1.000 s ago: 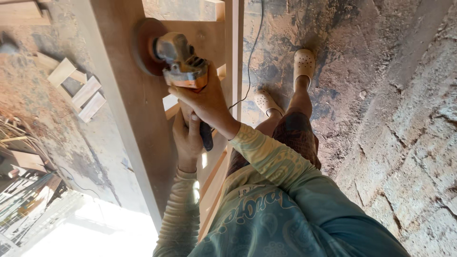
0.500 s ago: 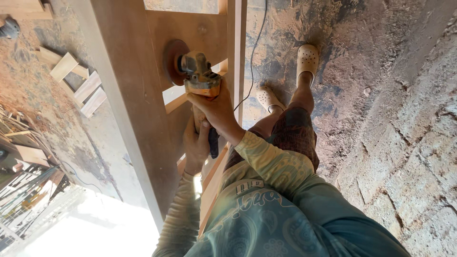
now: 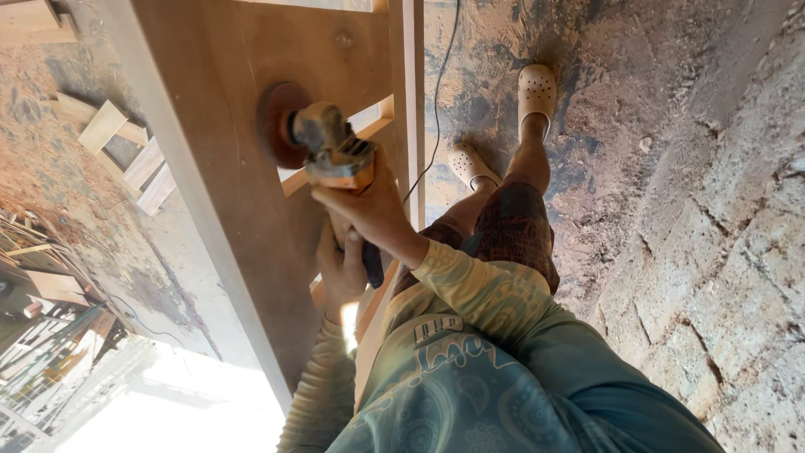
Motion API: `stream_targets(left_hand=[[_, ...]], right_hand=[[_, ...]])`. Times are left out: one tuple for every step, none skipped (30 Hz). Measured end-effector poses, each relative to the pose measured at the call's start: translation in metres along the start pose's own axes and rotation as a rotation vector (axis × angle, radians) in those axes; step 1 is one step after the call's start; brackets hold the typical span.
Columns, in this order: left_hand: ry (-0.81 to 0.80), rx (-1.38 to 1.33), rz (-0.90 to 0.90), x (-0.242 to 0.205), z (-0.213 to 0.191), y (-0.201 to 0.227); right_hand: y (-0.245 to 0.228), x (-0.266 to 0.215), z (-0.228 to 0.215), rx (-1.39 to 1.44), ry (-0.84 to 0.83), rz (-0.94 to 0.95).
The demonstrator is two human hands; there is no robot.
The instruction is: The person uses an angle grinder with a sanding disc to smooth the surface of a wooden frame. They move the tool along the frame's edges and flat surfaces, generating wood dust while working in a workshop.
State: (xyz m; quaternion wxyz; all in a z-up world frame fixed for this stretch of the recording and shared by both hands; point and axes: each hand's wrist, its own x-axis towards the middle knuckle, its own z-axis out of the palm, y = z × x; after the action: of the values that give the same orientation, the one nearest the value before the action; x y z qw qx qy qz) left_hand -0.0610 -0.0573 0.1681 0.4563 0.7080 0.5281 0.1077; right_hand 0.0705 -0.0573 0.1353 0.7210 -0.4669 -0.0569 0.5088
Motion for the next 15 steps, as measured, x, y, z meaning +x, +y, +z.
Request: stream_targets(left_hand=[[0.004,-0.032,0.009,-0.002,-0.002,-0.001],[0.007,-0.064,0.019,-0.004,-0.003,-0.002],[0.010,-0.057,0.044,-0.002,-0.005,-0.004],[0.012,-0.049,0.069,0.001,-0.006,-0.005],[0.014,-0.041,0.087,0.001,-0.007,-0.006],[0.003,-0.058,0.048,0.004,-0.006,-0.007],[-0.010,-0.076,0.012,0.010,-0.001,-0.010],[-0.023,-0.093,-0.024,0.017,0.005,-0.014],[-0.024,-0.065,-0.030,0.023,0.009,-0.016],[-0.025,-0.037,-0.036,0.029,0.013,-0.019],[-0.023,-0.010,-0.042,0.037,0.020,-0.022],[-0.040,-0.012,-0.070,0.045,0.028,-0.027],[-0.051,-0.011,-0.101,0.051,0.034,-0.031],[-0.062,-0.010,-0.132,0.055,0.039,-0.034],[-0.065,0.033,-0.159,0.060,0.047,-0.037]], right_hand=[[-0.002,-0.003,0.002,-0.023,-0.043,-0.035],[-0.005,-0.005,0.004,-0.019,-0.042,-0.111],[-0.007,-0.003,0.006,-0.015,-0.042,-0.197],[-0.008,0.000,0.008,-0.013,-0.043,-0.282],[-0.009,0.002,0.007,0.024,-0.046,-0.105],[-0.008,0.006,0.005,0.062,-0.052,0.072],[-0.005,0.013,-0.001,0.100,-0.058,0.245],[-0.001,0.021,-0.007,0.064,-0.042,0.151],[0.005,0.027,-0.012,0.031,-0.027,0.064],[0.013,0.033,-0.016,-0.003,-0.013,-0.023],[0.023,0.041,-0.022,0.019,0.035,0.025],[0.034,0.049,-0.029,0.041,0.082,0.074],[0.047,0.055,-0.033,0.065,0.124,0.128],[0.059,0.060,-0.038,0.076,0.152,0.128],[0.070,0.066,-0.048,0.084,0.186,0.127]])
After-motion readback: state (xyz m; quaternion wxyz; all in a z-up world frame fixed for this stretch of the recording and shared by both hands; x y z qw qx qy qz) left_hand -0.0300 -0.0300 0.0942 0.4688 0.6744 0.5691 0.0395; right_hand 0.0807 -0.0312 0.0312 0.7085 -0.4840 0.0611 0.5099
